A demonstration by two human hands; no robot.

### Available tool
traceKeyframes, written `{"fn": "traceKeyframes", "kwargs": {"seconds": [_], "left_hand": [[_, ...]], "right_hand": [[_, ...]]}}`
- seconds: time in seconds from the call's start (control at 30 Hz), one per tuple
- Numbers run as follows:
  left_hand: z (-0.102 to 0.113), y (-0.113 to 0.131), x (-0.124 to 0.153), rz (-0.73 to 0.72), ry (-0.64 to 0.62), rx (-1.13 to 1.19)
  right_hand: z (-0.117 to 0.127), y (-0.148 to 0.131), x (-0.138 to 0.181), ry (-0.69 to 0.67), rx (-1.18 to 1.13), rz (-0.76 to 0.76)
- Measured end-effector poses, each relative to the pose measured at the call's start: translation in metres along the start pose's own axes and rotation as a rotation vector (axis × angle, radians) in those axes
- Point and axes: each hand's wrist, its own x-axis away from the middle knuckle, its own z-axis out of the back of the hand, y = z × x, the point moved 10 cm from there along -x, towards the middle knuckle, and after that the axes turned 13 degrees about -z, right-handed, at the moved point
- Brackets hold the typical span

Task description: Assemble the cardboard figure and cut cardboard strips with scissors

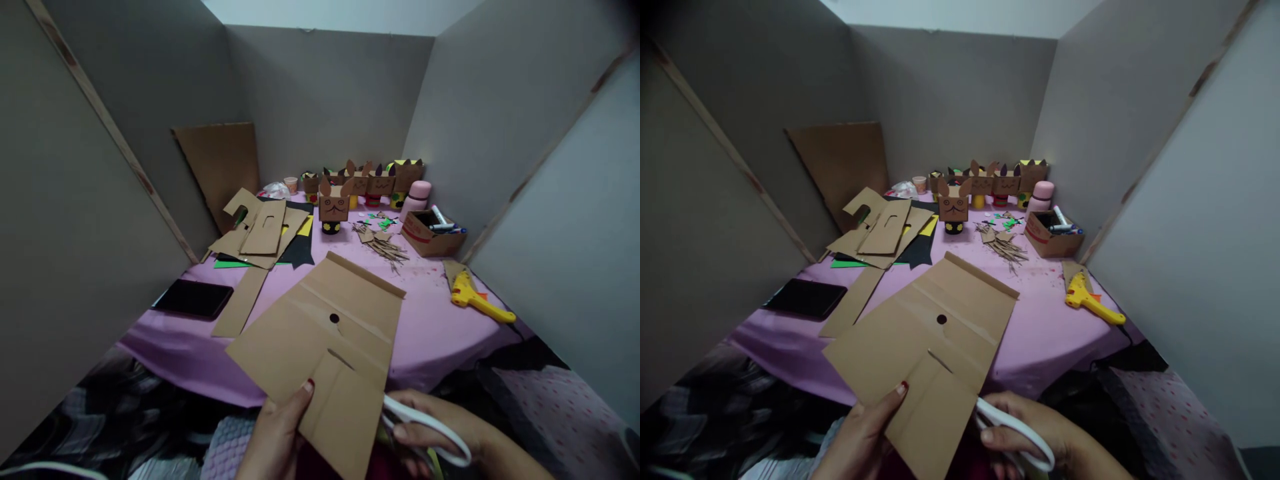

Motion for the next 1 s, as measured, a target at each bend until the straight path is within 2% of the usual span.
{"fn": "traceKeyframes", "kwargs": {"seconds": [0.1, 0.27, 0.4, 0.6, 0.8, 1.0], "left_hand": [[-0.001, 0.001, 0.001, -0.015, -0.012, -0.003], [0.01, -0.003, -0.005, -0.011, 0.041, -0.01], [0.017, 0.003, -0.013, -0.081, 0.074, -0.05], [0.013, 0.006, -0.015, -0.087, 0.023, -0.084], [0.02, 0.002, -0.018, -0.088, 0.067, -0.08], [0.012, 0.005, -0.011, -0.085, 0.065, -0.074]], "right_hand": [[0.001, -0.001, -0.006, 0.001, 0.036, 0.016], [0.006, 0.001, -0.006, 0.046, -0.049, 0.02], [0.008, 0.001, -0.003, 0.075, -0.028, -0.005], [0.007, -0.013, -0.002, 0.07, 0.036, 0.004], [0.01, -0.017, 0.001, 0.078, 0.072, 0.052], [0.016, -0.015, 0.003, 0.125, 0.098, 0.04]]}}
